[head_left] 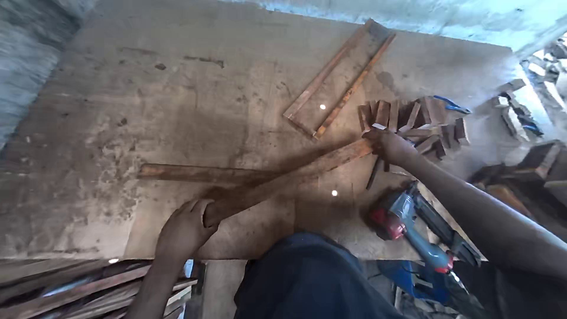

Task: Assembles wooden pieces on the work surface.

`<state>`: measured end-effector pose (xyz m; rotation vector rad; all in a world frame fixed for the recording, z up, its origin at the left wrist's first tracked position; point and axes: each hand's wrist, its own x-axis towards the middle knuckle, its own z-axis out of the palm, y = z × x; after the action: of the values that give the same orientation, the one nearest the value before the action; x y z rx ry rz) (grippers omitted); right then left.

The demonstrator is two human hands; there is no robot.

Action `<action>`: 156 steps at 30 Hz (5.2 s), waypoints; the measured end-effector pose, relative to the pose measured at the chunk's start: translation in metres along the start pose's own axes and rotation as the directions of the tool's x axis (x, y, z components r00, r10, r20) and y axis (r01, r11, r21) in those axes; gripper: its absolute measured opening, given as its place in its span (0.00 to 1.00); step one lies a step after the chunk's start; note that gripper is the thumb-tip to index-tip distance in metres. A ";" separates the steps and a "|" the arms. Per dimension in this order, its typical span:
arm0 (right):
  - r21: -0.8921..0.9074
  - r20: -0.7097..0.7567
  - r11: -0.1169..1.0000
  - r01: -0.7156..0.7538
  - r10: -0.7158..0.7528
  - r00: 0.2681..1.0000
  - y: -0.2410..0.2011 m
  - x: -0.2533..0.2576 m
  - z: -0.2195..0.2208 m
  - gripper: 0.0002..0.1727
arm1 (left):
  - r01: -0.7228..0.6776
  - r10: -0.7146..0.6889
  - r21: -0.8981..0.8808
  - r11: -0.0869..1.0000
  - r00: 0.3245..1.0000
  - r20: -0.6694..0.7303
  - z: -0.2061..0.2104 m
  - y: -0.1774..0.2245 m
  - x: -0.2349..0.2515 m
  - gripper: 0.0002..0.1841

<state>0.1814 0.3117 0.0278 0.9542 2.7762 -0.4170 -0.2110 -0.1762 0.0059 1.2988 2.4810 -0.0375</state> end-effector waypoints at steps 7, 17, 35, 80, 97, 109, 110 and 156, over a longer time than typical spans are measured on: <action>-0.021 0.004 0.999 -0.024 0.025 1.000 0.006 -0.003 -0.005 0.26 | 0.051 -0.054 -0.107 0.993 0.998 -0.024 0.010 -0.016 -0.009 0.38; 0.104 -0.063 0.977 0.185 -0.179 0.982 -0.109 -0.035 -0.007 0.48 | 0.060 -0.078 -0.343 0.937 0.996 -0.041 0.011 -0.007 -0.018 0.38; 0.174 -0.079 0.925 0.337 -0.328 0.941 -0.434 -0.007 0.099 0.41 | -0.417 0.286 -0.598 0.685 0.908 -0.305 0.050 -0.063 0.009 0.49; 0.153 -0.011 0.977 0.150 -0.150 0.989 -0.466 -0.001 0.100 0.35 | -0.549 0.276 -0.781 0.297 0.832 -0.481 0.092 -0.101 0.016 0.31; 0.153 -0.006 0.974 0.168 -0.169 0.986 -0.468 0.001 0.097 0.35 | -0.539 0.211 -0.777 0.324 0.842 -0.496 0.093 -0.095 0.010 0.32; 0.160 -0.008 0.973 0.169 -0.170 0.985 -0.469 0.001 0.097 0.33 | -0.527 0.222 -0.794 0.303 0.850 -0.478 0.090 -0.096 0.010 0.31; 0.159 -0.005 0.973 0.164 -0.166 0.986 -0.468 0.001 0.097 0.34 | -0.521 0.221 -0.799 0.300 0.853 -0.473 0.090 -0.096 0.011 0.32; 0.110 0.043 0.981 0.158 -0.163 0.986 -0.469 0.006 0.093 0.36 | -0.551 0.252 -0.765 0.335 0.834 -0.491 0.092 -0.098 0.017 0.31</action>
<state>-0.1089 -0.0686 0.0349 0.7310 2.8181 -0.6105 -0.2725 -0.2363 -0.0985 1.3573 1.6846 1.4996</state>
